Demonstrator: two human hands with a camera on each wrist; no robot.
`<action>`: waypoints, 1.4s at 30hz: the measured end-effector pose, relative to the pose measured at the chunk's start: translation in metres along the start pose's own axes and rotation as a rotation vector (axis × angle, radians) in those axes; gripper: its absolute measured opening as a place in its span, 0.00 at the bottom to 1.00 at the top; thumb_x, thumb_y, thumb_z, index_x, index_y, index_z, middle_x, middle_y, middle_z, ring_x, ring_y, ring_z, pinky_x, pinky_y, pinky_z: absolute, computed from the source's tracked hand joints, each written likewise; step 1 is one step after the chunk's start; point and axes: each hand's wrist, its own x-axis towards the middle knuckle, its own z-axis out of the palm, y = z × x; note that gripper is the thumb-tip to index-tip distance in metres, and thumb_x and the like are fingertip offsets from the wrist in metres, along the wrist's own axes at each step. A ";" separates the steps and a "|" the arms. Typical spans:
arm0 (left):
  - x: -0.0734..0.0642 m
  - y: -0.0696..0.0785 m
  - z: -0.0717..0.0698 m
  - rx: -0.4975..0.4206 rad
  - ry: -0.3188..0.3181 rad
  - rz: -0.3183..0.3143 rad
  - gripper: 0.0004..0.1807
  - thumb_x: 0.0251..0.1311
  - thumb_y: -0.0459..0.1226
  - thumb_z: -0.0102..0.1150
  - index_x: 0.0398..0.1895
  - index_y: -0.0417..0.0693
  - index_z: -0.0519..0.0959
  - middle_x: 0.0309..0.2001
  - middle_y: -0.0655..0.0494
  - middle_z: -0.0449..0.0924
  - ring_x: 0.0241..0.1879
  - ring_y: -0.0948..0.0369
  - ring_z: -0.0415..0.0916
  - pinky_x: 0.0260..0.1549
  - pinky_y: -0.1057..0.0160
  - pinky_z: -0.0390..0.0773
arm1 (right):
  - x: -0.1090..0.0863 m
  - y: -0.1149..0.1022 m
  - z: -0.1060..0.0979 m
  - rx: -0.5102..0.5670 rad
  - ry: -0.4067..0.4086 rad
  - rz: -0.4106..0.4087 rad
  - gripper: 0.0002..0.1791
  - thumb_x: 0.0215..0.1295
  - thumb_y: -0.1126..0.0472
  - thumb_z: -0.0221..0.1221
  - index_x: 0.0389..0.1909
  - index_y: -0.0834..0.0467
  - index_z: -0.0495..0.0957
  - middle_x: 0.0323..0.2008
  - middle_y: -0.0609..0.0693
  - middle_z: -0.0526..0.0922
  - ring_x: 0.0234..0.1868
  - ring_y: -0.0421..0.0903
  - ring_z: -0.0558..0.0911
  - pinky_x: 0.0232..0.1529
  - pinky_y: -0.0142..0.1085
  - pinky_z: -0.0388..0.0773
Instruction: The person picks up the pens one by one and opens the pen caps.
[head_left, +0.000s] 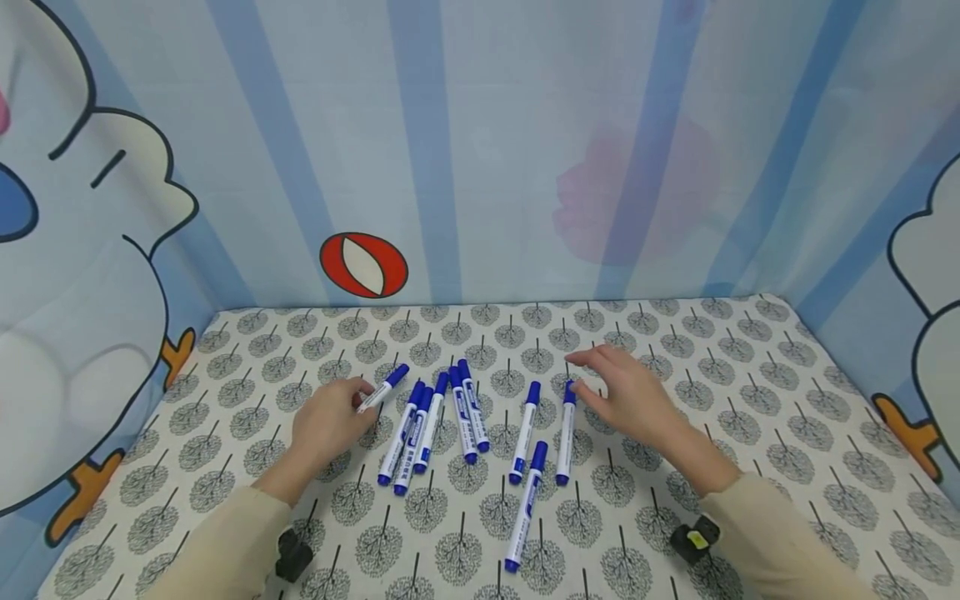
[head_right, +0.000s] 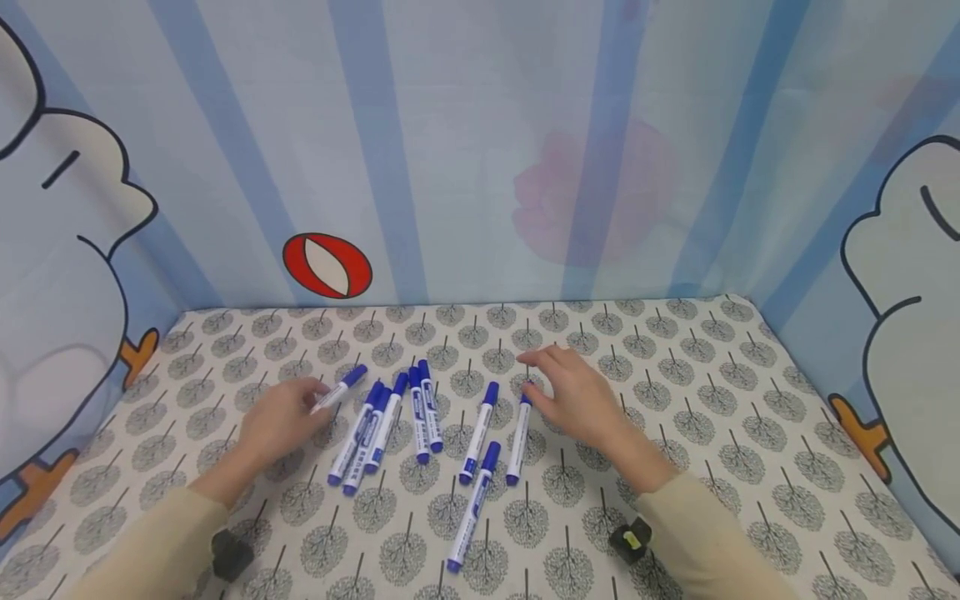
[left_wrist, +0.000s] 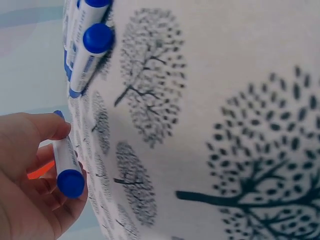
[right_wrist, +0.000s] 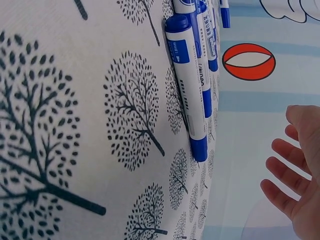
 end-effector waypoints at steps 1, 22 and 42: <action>0.000 0.001 -0.001 -0.001 0.003 0.007 0.15 0.51 0.40 0.62 0.44 0.48 0.79 0.31 0.54 0.77 0.20 0.61 0.67 0.14 0.65 0.66 | 0.000 0.000 0.001 0.002 0.001 -0.003 0.21 0.57 0.54 0.62 0.51 0.55 0.75 0.46 0.51 0.79 0.46 0.49 0.77 0.44 0.43 0.77; -0.006 0.040 -0.018 0.030 0.000 0.178 0.14 0.50 0.39 0.62 0.42 0.51 0.81 0.33 0.55 0.78 0.21 0.63 0.68 0.12 0.67 0.66 | 0.009 -0.015 0.007 0.008 0.008 -0.029 0.20 0.57 0.54 0.61 0.51 0.53 0.75 0.46 0.49 0.80 0.46 0.48 0.78 0.44 0.42 0.77; -0.017 0.083 -0.009 0.056 0.024 0.396 0.13 0.48 0.40 0.64 0.40 0.58 0.82 0.29 0.66 0.75 0.25 0.68 0.68 0.13 0.72 0.67 | 0.013 -0.031 0.011 0.037 -0.062 -0.054 0.24 0.59 0.52 0.59 0.56 0.52 0.72 0.52 0.48 0.78 0.51 0.49 0.77 0.48 0.44 0.76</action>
